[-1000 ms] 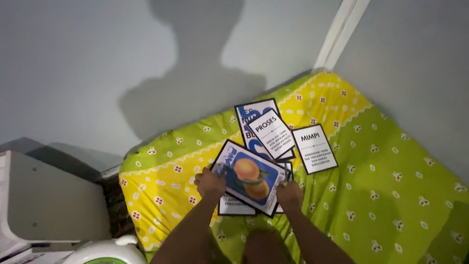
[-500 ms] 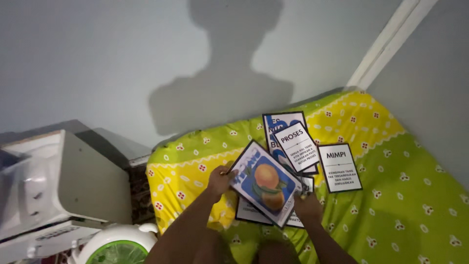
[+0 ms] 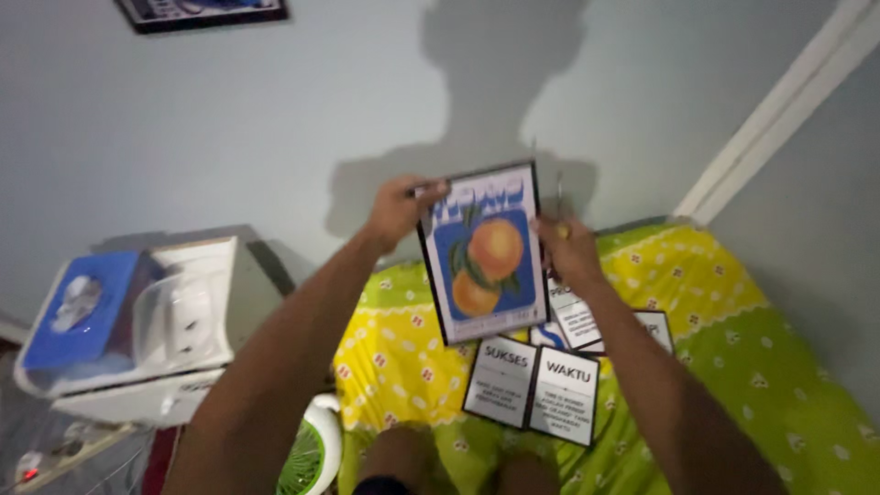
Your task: The person hangs several framed posters on a white wall using a screwdriver. They position each frame, insert screws, and tighten them to secure the frames. The person handles multiple posters and a screwdriver throughout the task.
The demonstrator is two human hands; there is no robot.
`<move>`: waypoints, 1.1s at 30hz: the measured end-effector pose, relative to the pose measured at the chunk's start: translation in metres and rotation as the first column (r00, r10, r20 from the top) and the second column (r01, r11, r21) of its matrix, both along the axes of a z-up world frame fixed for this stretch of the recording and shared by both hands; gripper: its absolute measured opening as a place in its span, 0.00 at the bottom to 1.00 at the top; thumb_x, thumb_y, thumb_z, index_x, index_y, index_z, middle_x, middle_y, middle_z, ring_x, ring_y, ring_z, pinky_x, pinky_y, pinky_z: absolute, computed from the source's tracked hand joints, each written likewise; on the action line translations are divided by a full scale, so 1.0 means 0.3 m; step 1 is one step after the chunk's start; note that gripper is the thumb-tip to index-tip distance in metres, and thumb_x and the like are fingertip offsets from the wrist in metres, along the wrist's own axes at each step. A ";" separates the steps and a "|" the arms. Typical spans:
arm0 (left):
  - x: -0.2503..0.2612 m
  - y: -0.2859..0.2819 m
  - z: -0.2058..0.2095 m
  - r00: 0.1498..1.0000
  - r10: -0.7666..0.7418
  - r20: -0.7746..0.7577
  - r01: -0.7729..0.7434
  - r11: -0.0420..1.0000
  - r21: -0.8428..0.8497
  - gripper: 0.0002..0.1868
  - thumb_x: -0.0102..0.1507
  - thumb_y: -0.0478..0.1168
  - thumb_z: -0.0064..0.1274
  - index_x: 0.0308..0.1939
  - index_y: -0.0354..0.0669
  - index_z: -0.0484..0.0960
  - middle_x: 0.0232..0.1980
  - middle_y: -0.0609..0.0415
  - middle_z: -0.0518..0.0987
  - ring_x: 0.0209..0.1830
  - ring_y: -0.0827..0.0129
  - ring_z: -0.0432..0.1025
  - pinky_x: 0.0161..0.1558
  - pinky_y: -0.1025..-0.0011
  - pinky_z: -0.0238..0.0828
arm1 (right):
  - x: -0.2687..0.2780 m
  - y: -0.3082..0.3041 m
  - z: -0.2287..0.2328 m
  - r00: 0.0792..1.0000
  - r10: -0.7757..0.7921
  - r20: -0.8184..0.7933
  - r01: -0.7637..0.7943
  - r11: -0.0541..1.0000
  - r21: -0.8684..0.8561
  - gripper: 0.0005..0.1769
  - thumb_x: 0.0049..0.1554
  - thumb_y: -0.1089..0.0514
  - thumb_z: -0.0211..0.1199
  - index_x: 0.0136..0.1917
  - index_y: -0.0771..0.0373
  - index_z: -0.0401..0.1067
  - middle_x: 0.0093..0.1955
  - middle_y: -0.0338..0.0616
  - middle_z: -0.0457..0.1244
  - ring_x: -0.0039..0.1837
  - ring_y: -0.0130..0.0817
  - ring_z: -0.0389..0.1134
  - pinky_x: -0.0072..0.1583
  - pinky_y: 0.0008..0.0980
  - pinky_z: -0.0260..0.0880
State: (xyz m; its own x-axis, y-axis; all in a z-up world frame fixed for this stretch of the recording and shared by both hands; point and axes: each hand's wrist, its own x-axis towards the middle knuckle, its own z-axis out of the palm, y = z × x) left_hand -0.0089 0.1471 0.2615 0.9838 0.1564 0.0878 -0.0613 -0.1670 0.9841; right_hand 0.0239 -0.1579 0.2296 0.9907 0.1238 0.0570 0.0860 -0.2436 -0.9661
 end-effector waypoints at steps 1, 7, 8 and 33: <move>-0.013 0.024 0.053 1.000 0.016 0.022 -0.015 0.999 -0.051 0.15 0.62 0.47 0.62 0.42 0.37 0.87 0.34 0.53 0.82 0.30 0.72 0.72 0.33 0.72 0.69 | 0.013 0.040 0.041 0.998 0.012 0.067 -0.016 0.998 0.063 0.20 0.57 0.48 0.68 0.57 0.64 0.75 0.31 0.38 0.64 0.28 0.25 0.62 0.30 0.29 0.60; -0.204 0.145 0.254 0.938 0.290 0.189 -0.263 0.952 -0.155 0.16 0.60 0.47 0.67 0.42 0.37 0.88 0.34 0.58 0.80 0.32 0.76 0.68 0.34 0.72 0.68 | -0.048 0.268 0.220 0.970 0.119 0.212 -0.164 0.963 0.212 0.19 0.58 0.51 0.69 0.55 0.67 0.75 0.35 0.35 0.65 0.30 0.23 0.61 0.34 0.26 0.64; -0.229 0.171 0.273 0.933 0.296 0.206 -0.259 0.947 -0.189 0.16 0.60 0.47 0.66 0.41 0.38 0.87 0.34 0.59 0.80 0.32 0.76 0.69 0.35 0.72 0.68 | -0.071 0.300 0.235 0.975 0.112 0.193 -0.154 0.964 0.216 0.19 0.58 0.51 0.69 0.55 0.67 0.75 0.34 0.36 0.65 0.29 0.23 0.61 0.34 0.26 0.64; -0.203 0.253 -0.203 0.948 0.210 0.241 -0.171 0.970 -0.172 0.22 0.70 0.51 0.59 0.37 0.33 0.76 0.35 0.60 0.70 0.36 0.73 0.60 0.36 0.70 0.58 | -0.146 0.200 -0.077 0.996 0.045 -0.078 -0.025 0.972 0.235 0.21 0.58 0.47 0.64 0.57 0.63 0.72 0.43 0.36 0.72 0.29 0.25 0.58 0.34 0.27 0.62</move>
